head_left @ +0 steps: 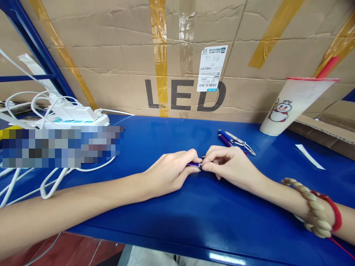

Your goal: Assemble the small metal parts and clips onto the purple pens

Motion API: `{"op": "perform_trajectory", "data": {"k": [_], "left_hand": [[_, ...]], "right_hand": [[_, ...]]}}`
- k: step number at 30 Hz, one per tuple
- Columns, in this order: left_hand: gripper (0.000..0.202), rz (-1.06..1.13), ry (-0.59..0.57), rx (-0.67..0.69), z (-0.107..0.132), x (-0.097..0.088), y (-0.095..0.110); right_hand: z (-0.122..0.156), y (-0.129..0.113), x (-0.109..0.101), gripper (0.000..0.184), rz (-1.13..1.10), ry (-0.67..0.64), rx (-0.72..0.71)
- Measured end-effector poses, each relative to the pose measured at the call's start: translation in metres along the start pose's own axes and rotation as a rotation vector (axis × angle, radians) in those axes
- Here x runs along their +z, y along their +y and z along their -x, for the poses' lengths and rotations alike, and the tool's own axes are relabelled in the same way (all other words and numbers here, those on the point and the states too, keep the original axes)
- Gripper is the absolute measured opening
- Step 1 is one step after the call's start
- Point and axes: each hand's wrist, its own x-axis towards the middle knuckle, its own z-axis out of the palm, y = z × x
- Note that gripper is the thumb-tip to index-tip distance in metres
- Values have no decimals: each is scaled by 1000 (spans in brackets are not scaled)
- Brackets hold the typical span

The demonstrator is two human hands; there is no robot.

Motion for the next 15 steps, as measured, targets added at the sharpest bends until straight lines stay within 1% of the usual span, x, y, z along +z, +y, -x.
{"op": "perform_trajectory", "data": {"k": [3, 5, 7, 9, 11, 15], "left_hand": [[13, -28, 2, 6, 0, 1, -1], [14, -34, 8, -3, -1, 1, -1], [14, -21, 23, -21, -1, 1, 0], [14, 13, 37, -55, -2, 1, 1], [13, 43, 57, -93, -3, 0, 2], [11, 66, 101, -160, -5, 0, 3]], "right_hand": [[0, -2, 0, 21, 40, 22, -14], [0, -2, 0, 22, 56, 14, 0], [-1, -1, 0, 23, 59, 1, 26], [-1, 0, 0, 25, 78, 9, 18], [-1, 0, 0, 26, 129, 61, -45], [0, -2, -2, 21, 242, 211, -227]]}}
